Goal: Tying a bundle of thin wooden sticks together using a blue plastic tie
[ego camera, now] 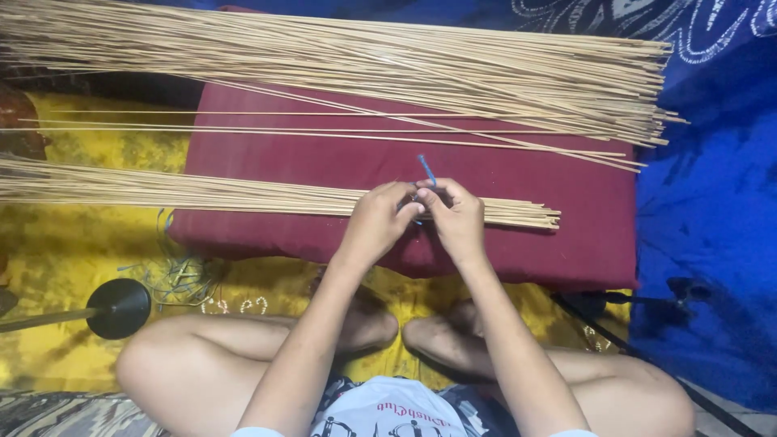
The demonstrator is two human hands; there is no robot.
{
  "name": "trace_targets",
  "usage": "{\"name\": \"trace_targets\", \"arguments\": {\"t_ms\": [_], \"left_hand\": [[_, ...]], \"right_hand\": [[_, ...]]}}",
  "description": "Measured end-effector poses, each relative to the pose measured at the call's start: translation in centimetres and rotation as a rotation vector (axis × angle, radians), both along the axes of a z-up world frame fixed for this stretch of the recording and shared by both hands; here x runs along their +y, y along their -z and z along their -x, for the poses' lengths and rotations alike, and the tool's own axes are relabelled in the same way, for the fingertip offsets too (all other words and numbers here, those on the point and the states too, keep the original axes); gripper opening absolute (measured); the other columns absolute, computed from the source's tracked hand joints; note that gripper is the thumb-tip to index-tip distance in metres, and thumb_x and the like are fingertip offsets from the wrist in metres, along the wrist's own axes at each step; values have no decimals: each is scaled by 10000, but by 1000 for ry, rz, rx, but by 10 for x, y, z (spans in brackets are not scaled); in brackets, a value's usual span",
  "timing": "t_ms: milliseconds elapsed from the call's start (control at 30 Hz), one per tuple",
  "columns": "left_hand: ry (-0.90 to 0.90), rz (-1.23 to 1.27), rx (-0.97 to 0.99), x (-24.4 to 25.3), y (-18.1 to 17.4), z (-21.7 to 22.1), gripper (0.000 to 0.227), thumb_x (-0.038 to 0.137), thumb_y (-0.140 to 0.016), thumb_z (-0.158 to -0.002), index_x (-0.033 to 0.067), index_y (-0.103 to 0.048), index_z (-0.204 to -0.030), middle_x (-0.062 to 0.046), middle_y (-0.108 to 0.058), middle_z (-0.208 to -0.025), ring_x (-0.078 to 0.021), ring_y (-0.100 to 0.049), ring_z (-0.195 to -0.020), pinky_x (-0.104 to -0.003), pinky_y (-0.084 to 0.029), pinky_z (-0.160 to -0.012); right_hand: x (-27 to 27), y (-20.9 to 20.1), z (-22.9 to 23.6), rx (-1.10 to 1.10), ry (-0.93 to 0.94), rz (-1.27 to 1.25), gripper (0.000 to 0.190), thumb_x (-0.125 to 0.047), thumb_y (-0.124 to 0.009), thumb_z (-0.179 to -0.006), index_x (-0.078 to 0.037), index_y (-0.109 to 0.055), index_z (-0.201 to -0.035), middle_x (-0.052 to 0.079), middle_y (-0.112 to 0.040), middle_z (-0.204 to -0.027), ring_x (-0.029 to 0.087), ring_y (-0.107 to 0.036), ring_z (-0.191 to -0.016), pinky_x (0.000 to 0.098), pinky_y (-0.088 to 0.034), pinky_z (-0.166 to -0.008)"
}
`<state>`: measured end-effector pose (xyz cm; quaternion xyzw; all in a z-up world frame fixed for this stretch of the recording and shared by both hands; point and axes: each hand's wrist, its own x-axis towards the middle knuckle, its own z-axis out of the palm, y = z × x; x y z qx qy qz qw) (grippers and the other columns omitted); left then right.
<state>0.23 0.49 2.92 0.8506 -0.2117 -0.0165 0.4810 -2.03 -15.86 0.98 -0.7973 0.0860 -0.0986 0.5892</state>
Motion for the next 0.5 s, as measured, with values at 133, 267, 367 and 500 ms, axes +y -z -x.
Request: {"name": "trace_targets", "arguments": {"t_ms": [133,267,367,500], "left_hand": [[-14,-125,-106,-7,12,-4,118,151,-711,-926,104,-738,-1031,-140,-745,-892,-350,-734,-942,-456,-574,-870],[-35,-215,-200,-10,7,-4,78,174,-690,-937,101,-715,-946,-120,-707,-810,-337,-726,-880,-457,-567,-826],[-45,-230,-205,-11,7,-1,82,198,-681,-942,123,-707,-925,-100,-688,-789,-319,-718,-867,-444,-565,-800],[-20,-204,-203,-12,-14,2,96,209,-685,-938,122,-720,-919,-112,-688,-780,-335,-720,-854,-452,-573,-767]], "right_hand": [[-2,-9,7,-76,-33,75,117,-194,-749,-973,-193,-820,-1066,58,-805,-954,179,-750,-966,366,-580,-870],[-10,-24,16,-179,-149,248,211,-214,-631,-1051,-178,-777,-1199,106,-740,-1114,314,-671,-1104,445,-498,-995],[-12,-29,22,-201,-239,365,345,-117,-647,-1003,-110,-668,-1347,176,-632,-1289,391,-540,-1251,509,-385,-1120],[-14,-1,18,-260,-327,574,255,-19,-728,-850,0,-683,-1100,173,-670,-1203,376,-548,-1294,498,-405,-1075]]}}
